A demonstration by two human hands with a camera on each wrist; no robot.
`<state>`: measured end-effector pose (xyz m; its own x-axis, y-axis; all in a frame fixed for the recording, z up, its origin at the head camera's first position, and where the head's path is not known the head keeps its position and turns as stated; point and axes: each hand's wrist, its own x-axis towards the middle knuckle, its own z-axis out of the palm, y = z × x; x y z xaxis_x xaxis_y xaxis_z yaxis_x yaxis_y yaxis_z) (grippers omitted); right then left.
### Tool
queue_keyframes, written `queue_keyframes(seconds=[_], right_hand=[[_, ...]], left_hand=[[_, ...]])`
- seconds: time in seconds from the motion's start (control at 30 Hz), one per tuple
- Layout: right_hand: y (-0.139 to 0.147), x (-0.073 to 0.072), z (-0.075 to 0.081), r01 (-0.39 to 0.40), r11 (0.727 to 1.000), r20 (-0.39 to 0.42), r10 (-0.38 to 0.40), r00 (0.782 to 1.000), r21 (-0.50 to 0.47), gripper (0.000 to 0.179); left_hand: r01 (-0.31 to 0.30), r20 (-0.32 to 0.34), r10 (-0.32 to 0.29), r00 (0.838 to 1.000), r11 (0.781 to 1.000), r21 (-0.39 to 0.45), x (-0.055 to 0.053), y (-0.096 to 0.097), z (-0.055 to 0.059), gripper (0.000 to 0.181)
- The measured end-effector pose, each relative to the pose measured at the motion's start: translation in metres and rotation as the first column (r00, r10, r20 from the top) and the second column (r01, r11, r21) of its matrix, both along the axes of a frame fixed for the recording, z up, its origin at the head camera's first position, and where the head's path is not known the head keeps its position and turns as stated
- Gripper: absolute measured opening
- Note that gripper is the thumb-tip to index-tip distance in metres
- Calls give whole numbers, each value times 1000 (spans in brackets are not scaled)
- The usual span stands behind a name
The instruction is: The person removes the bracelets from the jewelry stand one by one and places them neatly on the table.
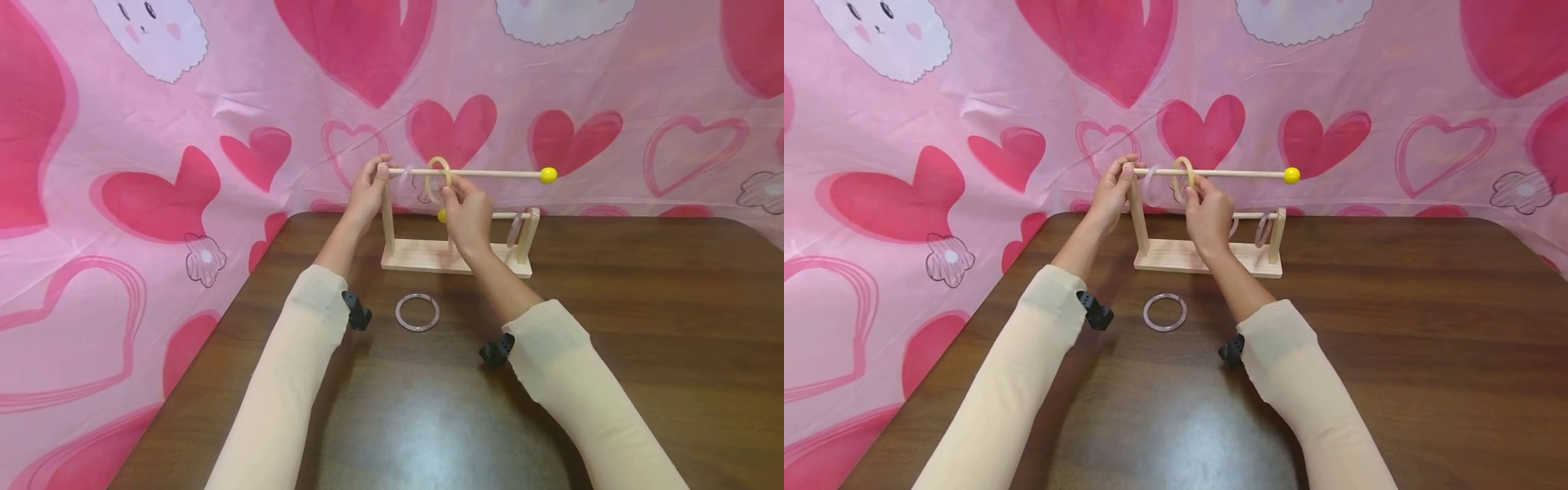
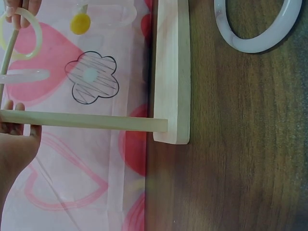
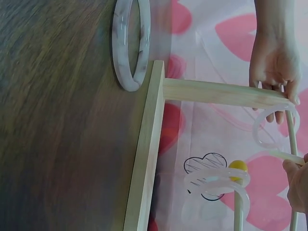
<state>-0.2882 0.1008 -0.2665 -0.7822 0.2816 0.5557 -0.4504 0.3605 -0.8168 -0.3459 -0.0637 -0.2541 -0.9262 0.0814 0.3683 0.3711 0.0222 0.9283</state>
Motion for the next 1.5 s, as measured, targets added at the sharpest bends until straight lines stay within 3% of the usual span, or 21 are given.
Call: queue_keyframes(seconds=[0.9, 1.3, 1.5], right_hand=[[16, 4, 0, 42, 998, -6, -43, 999, -52, 26], [30, 3, -2, 147, 989, 46, -147, 988, 13, 25], [36, 2, -2, 140, 989, 26, -138, 990, -44, 24]], left_hand=[[2, -21, -2, 1000, 1000, 8, 1, 1, -1, 39], [0, -25, 0, 1000, 1000, 12, 0, 1, -1, 38], [-2, -13, 3, 1000, 1000, 20, 0, 2, 0, 37]])
